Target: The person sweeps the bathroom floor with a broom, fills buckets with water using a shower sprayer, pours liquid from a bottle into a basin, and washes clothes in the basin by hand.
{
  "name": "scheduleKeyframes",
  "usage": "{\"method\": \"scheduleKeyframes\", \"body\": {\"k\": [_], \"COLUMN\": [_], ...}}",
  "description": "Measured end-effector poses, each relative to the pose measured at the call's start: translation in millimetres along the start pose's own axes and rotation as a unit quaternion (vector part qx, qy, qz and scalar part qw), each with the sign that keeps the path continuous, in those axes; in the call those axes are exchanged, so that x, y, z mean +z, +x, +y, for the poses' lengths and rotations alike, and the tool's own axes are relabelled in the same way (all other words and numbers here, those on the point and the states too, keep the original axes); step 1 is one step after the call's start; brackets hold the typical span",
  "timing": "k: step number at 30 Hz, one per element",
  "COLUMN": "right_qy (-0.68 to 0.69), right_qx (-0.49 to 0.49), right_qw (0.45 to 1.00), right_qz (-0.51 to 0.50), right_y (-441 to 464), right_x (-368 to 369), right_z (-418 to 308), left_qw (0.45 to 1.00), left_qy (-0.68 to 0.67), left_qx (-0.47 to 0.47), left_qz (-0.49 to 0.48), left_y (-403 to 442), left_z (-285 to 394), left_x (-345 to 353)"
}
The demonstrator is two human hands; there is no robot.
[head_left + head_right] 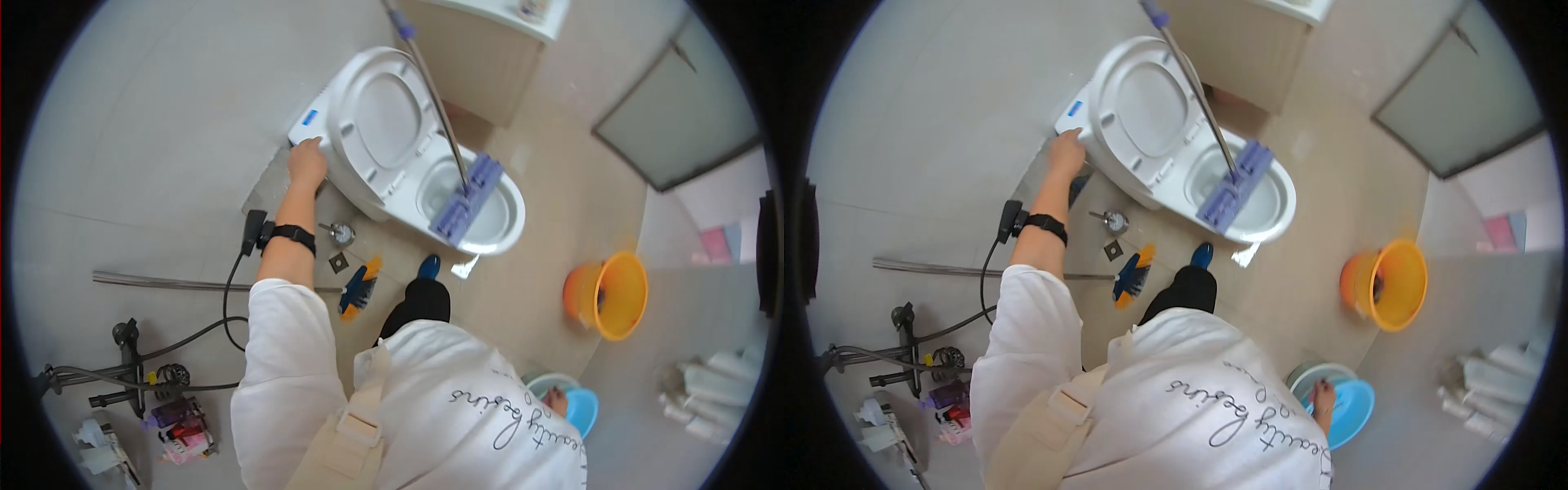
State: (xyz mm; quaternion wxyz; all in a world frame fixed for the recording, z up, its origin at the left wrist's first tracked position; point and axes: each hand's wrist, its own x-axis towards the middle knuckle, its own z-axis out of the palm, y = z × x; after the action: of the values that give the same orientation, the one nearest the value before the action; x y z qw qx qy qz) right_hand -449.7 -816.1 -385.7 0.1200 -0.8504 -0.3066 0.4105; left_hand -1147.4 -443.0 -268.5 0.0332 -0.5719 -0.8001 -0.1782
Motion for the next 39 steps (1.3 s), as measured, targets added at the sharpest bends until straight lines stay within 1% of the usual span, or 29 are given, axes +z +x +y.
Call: {"method": "scheduleKeyframes", "body": {"k": [2, 3, 5, 6, 7, 9, 11, 13, 14, 15, 16, 17, 18, 19, 20, 21, 22, 24, 25, 27, 28, 30, 31, 33, 34, 36, 37, 38, 39], "right_qy": [-0.018, -0.020, -0.030, -0.033, -0.034, -0.033, -0.028, -0.013, -0.003, -0.001, -0.022, -0.016, 0.000, -0.035, 0.006, 0.004, 0.018, 0.032, 0.038, -0.012, -0.009, 0.015, 0.020, 0.023, 0.028, 0.032, 0.037, 0.042, 0.049], "right_qx": [-0.019, -0.026, -0.038, -0.045, -0.050, -0.050, -0.041, -0.026, -0.018, -0.011, -0.031, -0.059, -0.065, -0.061, -0.062, -0.080, -0.022, 0.011, 0.019, 0.039, 0.049, 0.083, 0.084, 0.102, 0.105, 0.089, 0.091, 0.094, 0.094], "right_qw": [1.000, 0.999, 0.999, 0.998, 0.998, 0.998, 0.999, 0.999, 1.000, 1.000, 0.999, 0.998, 0.998, 0.998, 0.998, 0.997, 1.000, 0.999, 0.999, 0.998, 0.998, 0.995, 0.995, 0.994, 0.993, 0.995, 0.994, 0.994, 0.994], "right_qz": [-0.002, -0.002, -0.003, -0.006, -0.010, -0.017, -0.023, -0.022, -0.020, -0.015, 0.024, 0.024, -0.001, -0.005, 0.003, 0.016, 0.008, 0.008, 0.017, -0.038, -0.035, -0.057, -0.056, -0.044, -0.045, -0.037, -0.039, -0.039, -0.040], "right_y": [16, 19, 32, 41, 53, 63, 73, 83, 91, 97, 18, 20, 30, 41, 49, 55, 44, 35, 38, 43, 37, 34, 33, 35, 37, 45, 50, 56, 62], "right_x": [-13, -20, -40, -48, -53, -60, -62, -56, -51, -52, -34, -30, -30, -28, -22, -13, -5, 14, 18, 29, 30, 34, 34, 32, 30, 24, 21, 18, 15], "right_z": [-20, -28, -50, -61, -72, -79, -83, -77, -72, -141, -249, -271, -278, -278, -273, -273, -292, -302, -295, -270, -264, -257, -254, -243, -239, -229, -222, -217, -209], "left_qw": [0.996, 0.996, 0.995, 0.994, 0.994, 0.994, 0.993, 0.983, 0.983, 0.983, 0.983, 0.974, 0.961, 0.962, 0.963, 0.958, 0.948, 0.959, 0.957, 0.975, 0.973, 0.956, 0.954, 0.966, 0.964, 0.979, 0.979, 0.987, 0.990], "left_qy": [0.090, 0.083, 0.067, 0.031, 0.027, 0.033, 0.048, 0.112, 0.108, 0.091, 0.073, 0.118, 0.156, 0.147, 0.142, 0.155, 0.168, 0.130, 0.123, 0.089, 0.086, 0.134, 0.135, 0.099, 0.102, -0.040, -0.036, -0.042, -0.047], "left_qx": [0.013, -0.001, -0.047, -0.060, -0.072, 0.024, 0.035, 0.115, 0.121, 0.128, 0.138, 0.140, 0.151, 0.142, 0.131, 0.197, 0.257, 0.240, 0.252, 0.174, 0.181, 0.236, 0.241, 0.141, 0.146, 0.010, 0.014, 0.059, 0.104], "left_qz": [-0.025, -0.022, -0.058, -0.084, -0.082, -0.104, -0.105, -0.088, -0.090, -0.093, -0.099, -0.132, -0.172, -0.180, -0.186, -0.139, -0.084, -0.076, -0.076, -0.109, -0.115, -0.113, -0.112, -0.195, -0.195, -0.198, -0.198, -0.141, -0.080], "left_y": [31, 46, 74, 88, 98, 111, 118, 129, 135, 139, 142, 148, 151, 154, 160, 160, 161, 162, 167, 167, 164, 164, 168, 178, 179, 177, 176, 174, 166], "left_z": [7, 6, 3, 2, 0, -2, -7, -8, -7, -6, -4, -3, 1, 4, 4, 3, 0, -3, -1, -1, 1, 4, 1, 0, -4, -14, -29, -51, -57], "left_x": [6, 9, 17, 17, 16, 19, 32, 45, 48, 46, 46, 44, 44, 43, 43, 43, 45, 50, 52, 55, 53, 44, 45, 50, 52, 60, 66, 73, 69]}}
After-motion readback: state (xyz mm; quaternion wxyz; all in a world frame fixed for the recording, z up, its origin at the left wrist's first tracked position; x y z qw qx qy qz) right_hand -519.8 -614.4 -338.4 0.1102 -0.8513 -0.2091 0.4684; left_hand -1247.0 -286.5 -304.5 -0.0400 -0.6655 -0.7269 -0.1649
